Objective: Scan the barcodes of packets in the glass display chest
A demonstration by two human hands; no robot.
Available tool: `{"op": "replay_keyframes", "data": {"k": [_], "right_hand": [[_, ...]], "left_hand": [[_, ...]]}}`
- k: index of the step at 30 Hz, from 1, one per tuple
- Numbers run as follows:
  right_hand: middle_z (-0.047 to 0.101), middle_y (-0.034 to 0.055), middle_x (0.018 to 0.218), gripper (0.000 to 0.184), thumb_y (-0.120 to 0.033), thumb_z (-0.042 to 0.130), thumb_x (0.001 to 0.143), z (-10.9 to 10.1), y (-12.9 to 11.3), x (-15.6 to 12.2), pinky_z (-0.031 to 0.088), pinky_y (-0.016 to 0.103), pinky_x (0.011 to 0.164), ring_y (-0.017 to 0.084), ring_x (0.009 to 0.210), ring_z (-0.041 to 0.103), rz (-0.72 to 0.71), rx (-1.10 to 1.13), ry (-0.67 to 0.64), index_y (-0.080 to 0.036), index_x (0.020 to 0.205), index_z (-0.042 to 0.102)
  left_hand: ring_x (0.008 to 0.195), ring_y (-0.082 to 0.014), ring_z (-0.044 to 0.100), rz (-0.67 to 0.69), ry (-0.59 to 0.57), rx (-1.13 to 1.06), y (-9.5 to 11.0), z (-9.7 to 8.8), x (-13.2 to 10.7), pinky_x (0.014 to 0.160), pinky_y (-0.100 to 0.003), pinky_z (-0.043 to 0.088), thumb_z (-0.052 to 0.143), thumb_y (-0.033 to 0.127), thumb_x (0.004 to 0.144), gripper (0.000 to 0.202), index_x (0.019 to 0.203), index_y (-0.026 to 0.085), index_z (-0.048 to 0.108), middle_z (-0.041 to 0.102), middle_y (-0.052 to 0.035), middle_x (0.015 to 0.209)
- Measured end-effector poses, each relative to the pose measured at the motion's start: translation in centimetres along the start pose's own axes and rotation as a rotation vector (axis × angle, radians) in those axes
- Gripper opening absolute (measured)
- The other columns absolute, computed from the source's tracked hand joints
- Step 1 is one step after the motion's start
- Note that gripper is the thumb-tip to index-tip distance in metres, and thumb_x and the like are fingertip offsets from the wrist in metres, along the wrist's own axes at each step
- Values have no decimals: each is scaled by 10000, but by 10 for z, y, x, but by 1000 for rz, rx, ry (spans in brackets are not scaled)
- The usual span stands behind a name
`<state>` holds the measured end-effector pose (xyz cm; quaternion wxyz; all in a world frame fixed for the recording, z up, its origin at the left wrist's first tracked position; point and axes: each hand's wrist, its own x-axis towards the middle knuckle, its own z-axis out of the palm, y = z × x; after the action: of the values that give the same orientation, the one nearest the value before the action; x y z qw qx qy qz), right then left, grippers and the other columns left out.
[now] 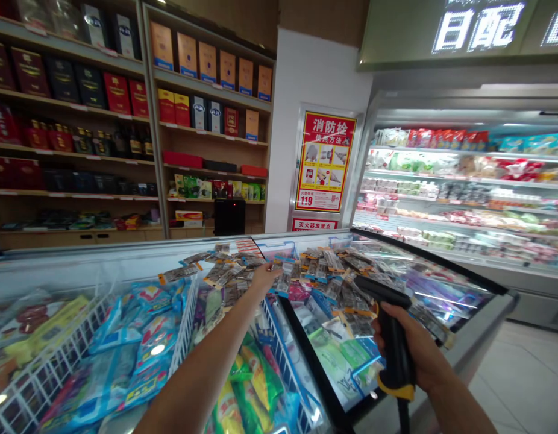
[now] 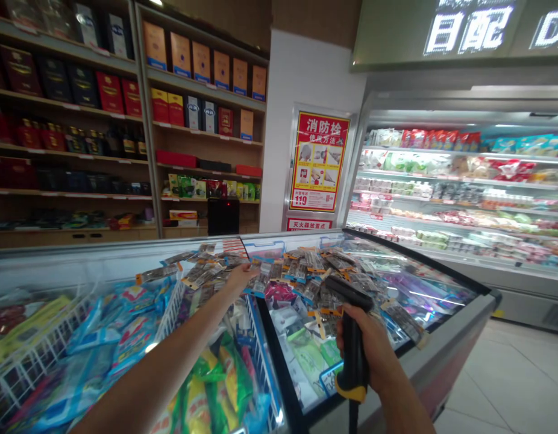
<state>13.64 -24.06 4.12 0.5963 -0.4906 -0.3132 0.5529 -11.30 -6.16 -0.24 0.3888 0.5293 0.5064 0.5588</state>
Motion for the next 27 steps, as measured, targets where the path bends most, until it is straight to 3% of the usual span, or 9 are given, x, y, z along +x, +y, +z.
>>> {"op": "replay_keyframes", "data": {"k": [4, 8, 18, 27], "right_hand": [[571, -16, 465, 243, -386, 644, 689, 19, 9, -2, 364, 187, 315, 97, 339, 492, 0, -84, -70, -161, 669, 552], [560, -22, 460, 282, -421, 640, 682, 34, 19, -2, 342, 182, 312, 85, 322, 478, -1, -172, -121, -155, 647, 554], [552, -35, 457, 272, -405, 626, 679, 43, 28, 1, 337, 171, 304, 87, 311, 485, -4, -187, -160, -144, 709, 556], [551, -31, 448, 260, -397, 640, 688, 32, 21, 7, 344, 177, 301, 86, 307, 475, 16, -115, -103, -149, 696, 564]], "left_hand": [[617, -138, 590, 22, 114, -400, 4, 17, 19, 626, -248, 450, 687, 299, 565, 284, 801, 142, 664, 668, -20, 670], [640, -141, 599, 19, 91, -611, 3, 33, 28, 668, -267, 460, 739, 342, 501, 367, 795, 137, 662, 682, -29, 703], [597, -128, 584, -24, 97, -652, -9, 35, 34, 638, -267, 453, 773, 321, 466, 414, 817, 126, 675, 671, -19, 669], [634, -135, 600, -20, 82, -612, -8, 34, 34, 661, -277, 466, 769, 382, 473, 477, 864, 131, 662, 675, -27, 721]]}}
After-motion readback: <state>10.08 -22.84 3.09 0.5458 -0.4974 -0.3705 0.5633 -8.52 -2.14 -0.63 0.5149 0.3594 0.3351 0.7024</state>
